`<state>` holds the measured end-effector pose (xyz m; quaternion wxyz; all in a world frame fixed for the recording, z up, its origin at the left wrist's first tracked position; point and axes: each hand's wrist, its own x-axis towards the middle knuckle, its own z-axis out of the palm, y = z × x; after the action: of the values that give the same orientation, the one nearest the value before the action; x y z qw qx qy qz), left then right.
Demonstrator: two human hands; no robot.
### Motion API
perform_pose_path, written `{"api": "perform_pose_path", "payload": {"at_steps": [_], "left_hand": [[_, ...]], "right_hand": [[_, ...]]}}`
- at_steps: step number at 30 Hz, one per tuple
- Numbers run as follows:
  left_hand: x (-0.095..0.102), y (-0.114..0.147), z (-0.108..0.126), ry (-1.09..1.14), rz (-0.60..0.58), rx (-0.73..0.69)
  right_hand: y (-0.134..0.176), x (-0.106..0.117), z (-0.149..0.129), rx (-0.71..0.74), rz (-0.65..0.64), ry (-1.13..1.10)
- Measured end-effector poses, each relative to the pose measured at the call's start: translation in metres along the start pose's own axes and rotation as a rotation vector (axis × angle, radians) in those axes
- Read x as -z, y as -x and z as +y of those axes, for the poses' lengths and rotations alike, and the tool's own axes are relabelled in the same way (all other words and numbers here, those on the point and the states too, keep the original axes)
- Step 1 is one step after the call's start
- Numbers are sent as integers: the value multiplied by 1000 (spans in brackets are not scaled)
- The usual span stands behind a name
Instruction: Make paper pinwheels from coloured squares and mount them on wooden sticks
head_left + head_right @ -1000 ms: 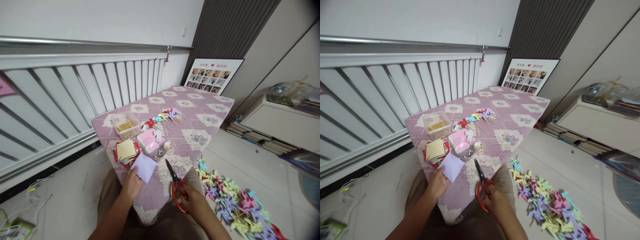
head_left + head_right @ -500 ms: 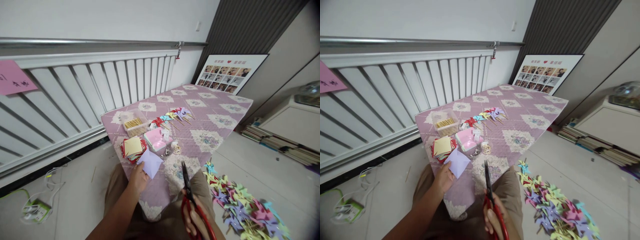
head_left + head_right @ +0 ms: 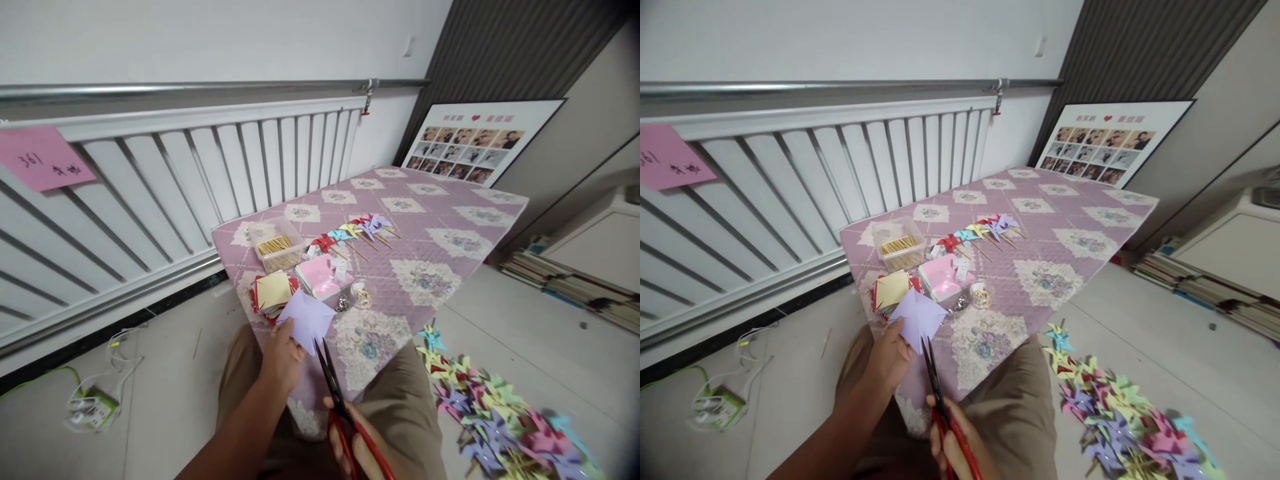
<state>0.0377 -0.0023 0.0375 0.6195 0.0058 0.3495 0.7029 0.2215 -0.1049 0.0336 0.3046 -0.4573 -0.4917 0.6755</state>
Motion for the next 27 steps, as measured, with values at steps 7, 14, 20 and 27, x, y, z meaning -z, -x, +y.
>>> {"api": "perform_pose_path", "payload": {"at_steps": [7, 14, 20, 27], "left_hand": [[0, 2, -2, -8, -7, -15], [2, 4, -4, -47, -21, -45], [-1, 8, -5, -29, -42, -18], [-9, 18, -8, 21, 41, 17]], "right_hand": [[-2, -8, 21, -72, -27, -101], [-12, -12, 33, -83, -1, -172], [-13, -12, 30, -96, 1, -177], [-11, -10, 22, -64, 27, -136]]}}
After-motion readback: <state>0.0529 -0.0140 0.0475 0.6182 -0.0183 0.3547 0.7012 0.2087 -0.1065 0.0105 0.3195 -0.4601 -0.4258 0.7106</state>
